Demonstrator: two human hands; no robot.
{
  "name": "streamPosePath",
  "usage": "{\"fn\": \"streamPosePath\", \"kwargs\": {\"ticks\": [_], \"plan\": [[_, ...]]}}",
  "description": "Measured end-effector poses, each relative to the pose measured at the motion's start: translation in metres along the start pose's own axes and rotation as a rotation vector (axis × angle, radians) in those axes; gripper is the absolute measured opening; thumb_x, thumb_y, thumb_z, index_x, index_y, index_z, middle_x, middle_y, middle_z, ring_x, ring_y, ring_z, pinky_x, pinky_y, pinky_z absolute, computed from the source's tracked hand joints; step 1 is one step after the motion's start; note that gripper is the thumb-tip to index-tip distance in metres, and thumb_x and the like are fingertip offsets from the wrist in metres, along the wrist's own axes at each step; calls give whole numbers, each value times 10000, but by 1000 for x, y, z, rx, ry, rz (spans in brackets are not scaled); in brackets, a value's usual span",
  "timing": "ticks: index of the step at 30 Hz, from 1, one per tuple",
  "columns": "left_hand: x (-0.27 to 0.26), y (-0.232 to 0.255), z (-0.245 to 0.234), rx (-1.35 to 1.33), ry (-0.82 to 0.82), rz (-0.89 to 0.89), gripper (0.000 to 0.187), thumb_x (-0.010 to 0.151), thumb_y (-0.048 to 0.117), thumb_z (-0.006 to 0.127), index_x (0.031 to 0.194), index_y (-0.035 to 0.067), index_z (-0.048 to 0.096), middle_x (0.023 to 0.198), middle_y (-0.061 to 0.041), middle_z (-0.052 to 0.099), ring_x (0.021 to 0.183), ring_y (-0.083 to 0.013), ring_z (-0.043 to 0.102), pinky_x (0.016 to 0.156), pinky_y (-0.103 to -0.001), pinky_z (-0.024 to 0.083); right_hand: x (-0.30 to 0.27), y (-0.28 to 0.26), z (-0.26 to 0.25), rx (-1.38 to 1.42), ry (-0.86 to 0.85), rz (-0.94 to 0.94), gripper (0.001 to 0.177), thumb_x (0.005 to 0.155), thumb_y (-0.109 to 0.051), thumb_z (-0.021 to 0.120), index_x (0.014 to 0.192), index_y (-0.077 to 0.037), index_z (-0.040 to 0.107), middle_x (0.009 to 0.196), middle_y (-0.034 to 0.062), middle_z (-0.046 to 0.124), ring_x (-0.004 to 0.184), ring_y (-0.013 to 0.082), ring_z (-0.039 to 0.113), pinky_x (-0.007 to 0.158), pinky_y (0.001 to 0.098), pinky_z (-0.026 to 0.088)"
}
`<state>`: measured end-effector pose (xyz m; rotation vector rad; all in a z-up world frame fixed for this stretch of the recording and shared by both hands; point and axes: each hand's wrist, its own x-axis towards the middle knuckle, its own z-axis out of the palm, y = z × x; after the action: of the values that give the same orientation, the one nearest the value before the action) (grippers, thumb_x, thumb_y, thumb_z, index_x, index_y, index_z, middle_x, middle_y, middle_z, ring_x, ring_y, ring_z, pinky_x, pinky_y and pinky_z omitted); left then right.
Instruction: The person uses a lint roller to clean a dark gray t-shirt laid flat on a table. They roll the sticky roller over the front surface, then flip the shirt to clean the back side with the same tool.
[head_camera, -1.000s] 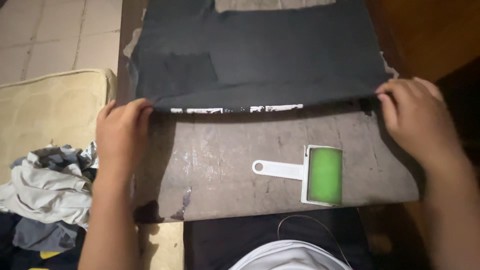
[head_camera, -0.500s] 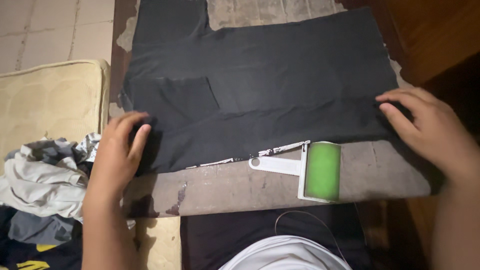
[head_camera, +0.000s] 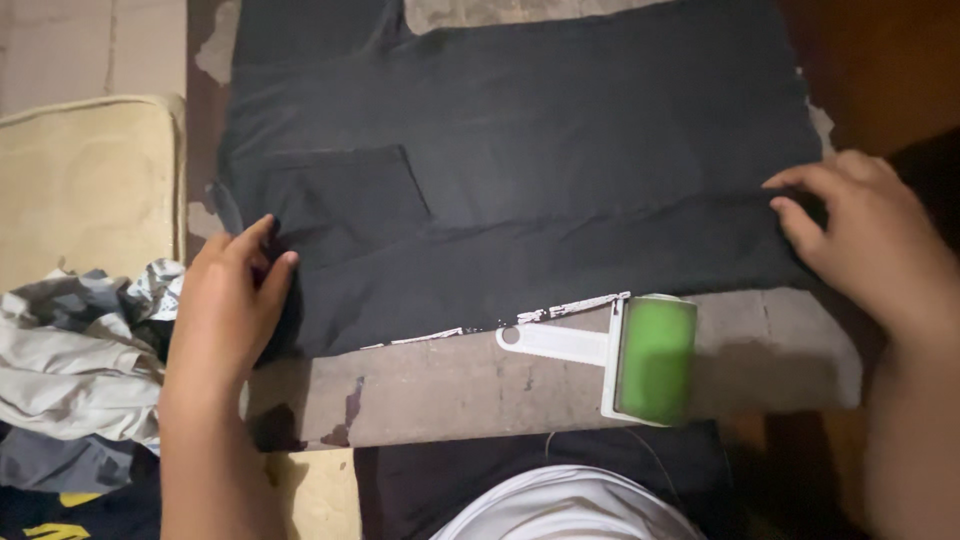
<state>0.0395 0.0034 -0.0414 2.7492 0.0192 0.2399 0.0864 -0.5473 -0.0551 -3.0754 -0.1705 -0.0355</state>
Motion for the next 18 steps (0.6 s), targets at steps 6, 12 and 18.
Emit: {"fn": "streamPosePath", "kwargs": {"ticks": [6, 12, 18], "plan": [[-2, 8, -3, -11, 46, 10, 273, 956, 95, 754, 1221, 32, 740, 948, -189, 639, 846, -356, 643, 781, -441, 514, -3, -2, -9, 66, 143, -118, 215, 945, -179, 735, 1129, -72, 762, 1135, 143, 712, 1007, 297, 689, 883, 411, 561], [-3, 19, -7, 0, 194, 26, 118, 976, 38, 745, 1089, 5, 739, 1011, -217, 635, 917, -376, 642, 814, -454, 512, 0, -5, -13, 78, 133, -40, 167, 943, -114, 766, 1093, -41, 773, 935, 158, 708, 764, 268, 685, 710, 387, 559], [0, 29, -15, -28, 237, 136, 73, 1077, -13, 691, 1145, -14, 664, 1182, -182, 669, 1098, -337, 665, 957, -380, 541, 4, 9, -5, 322, 184, -109, 101, 1057, -93, 744, 1135, -28, 739, 965, 142, 671, 859, 222, 666, 768, 324, 537]]}}
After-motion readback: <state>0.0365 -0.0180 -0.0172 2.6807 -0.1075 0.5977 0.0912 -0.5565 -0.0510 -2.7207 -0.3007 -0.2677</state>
